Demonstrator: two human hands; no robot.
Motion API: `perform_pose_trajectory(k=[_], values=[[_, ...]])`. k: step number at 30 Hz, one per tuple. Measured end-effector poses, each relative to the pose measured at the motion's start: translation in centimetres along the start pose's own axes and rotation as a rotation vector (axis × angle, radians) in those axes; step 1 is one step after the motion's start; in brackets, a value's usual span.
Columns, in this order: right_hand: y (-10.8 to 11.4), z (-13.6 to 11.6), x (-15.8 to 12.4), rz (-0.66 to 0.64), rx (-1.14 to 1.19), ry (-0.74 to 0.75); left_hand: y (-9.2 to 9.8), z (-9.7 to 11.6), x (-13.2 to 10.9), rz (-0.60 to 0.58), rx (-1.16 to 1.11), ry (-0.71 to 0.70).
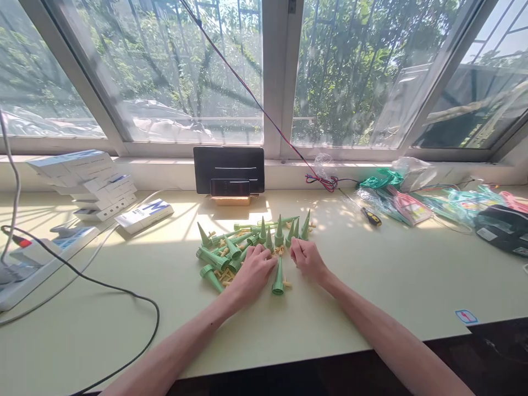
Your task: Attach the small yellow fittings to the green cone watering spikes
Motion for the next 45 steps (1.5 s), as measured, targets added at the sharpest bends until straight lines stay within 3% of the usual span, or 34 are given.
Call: perform_pose_trajectory(k=[7,19,29,45], values=[[-0.3,-0.3,0.0,-0.011,0.007,0.013,-0.4,-0.1,0.1,-0.049,0.01,0.015],[-1.0,-0.4,-0.2,-0.057,0.021,-0.005,0.2,0.4,-0.1,-0.02,-0.012,-0.033],[-1.3,-0.6,-0.3,-0.079,0.06,-0.004,0.1,-0.1,0.2,-0.03,-0.007,0.022],[-1.7,-0.9,-0.4,-0.117,0.058,0.0,0.8,-0.3,0.3,0.044,-0.013,0.017]])
Point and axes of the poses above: each hand's wrist, its own x-axis towards the middle knuckle, its own y-axis out of the back of the hand, z = x × y, the point moved 10 cm from there along x, towards the middle knuckle, and after that the axes turned 15 degrees about y, right-handed, at the moved point
